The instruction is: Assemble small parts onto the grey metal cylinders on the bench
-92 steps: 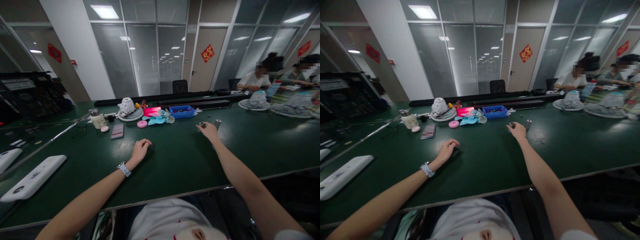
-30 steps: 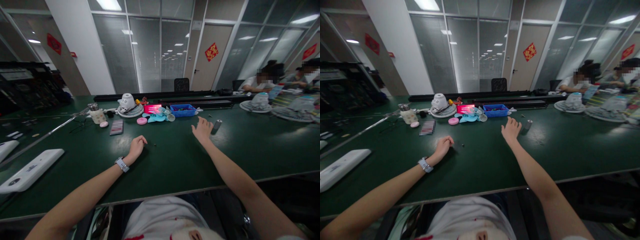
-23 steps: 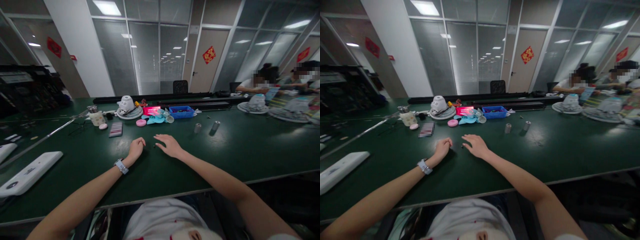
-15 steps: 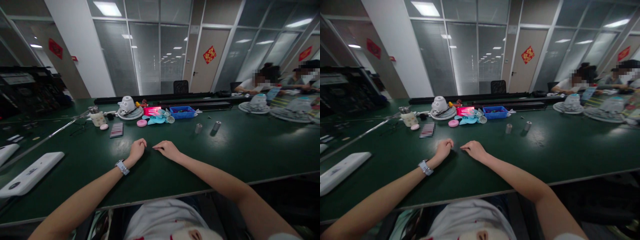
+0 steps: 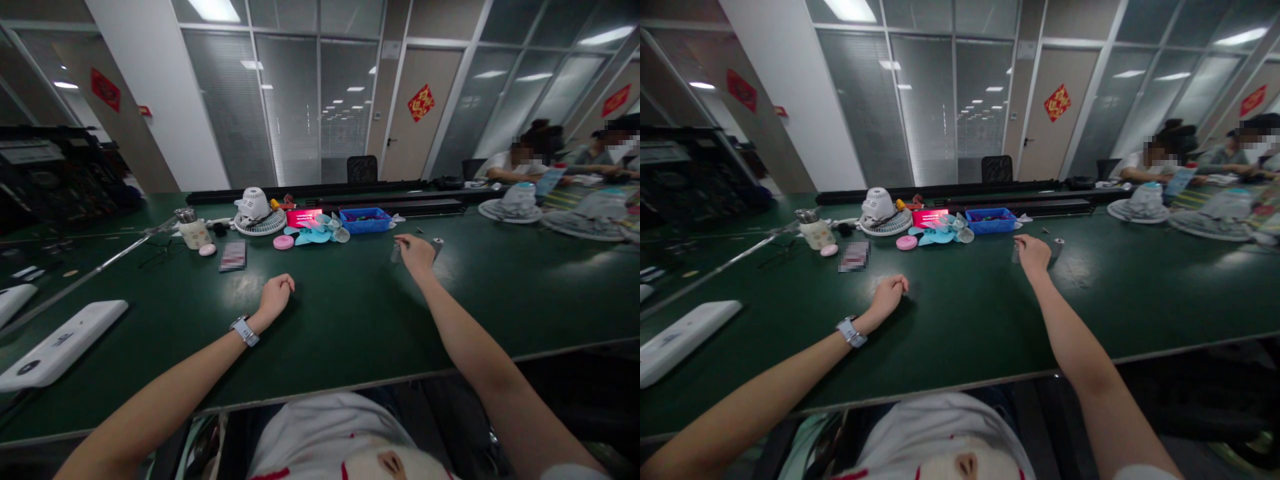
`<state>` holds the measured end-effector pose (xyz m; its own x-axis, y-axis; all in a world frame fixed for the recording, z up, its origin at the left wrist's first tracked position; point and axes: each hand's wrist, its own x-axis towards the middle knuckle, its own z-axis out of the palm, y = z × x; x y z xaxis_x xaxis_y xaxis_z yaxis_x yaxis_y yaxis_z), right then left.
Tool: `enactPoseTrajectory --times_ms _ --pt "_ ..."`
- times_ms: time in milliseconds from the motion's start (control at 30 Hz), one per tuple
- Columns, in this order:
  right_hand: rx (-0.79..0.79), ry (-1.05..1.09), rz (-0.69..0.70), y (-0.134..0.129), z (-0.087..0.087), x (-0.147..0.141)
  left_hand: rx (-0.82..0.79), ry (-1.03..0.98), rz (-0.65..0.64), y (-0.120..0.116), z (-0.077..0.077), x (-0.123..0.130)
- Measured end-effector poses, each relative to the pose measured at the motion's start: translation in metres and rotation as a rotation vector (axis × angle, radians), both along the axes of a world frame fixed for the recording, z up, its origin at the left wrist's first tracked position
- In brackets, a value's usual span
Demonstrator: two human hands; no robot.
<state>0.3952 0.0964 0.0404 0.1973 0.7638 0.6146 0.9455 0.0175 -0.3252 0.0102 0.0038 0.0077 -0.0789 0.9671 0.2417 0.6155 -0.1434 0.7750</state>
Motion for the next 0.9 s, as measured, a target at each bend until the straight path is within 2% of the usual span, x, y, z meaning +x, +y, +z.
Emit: enactPoseTrajectory --times_ms 233,500,733,900 --pt "0.009 0.098 -0.024 0.005 -0.005 0.000 0.005 -0.004 -0.022 -0.003 0.004 0.001" --pt "0.060 0.211 0.032 0.009 -0.009 0.004 0.030 0.010 -0.028 -0.001 0.001 0.001" --pt "0.007 0.226 0.050 0.011 -0.007 0.006 0.003 0.067 -0.031 0.001 0.001 0.001" --pt "-0.078 0.260 0.047 0.014 -0.016 0.010 -0.046 0.105 -0.028 -0.002 0.005 0.004"
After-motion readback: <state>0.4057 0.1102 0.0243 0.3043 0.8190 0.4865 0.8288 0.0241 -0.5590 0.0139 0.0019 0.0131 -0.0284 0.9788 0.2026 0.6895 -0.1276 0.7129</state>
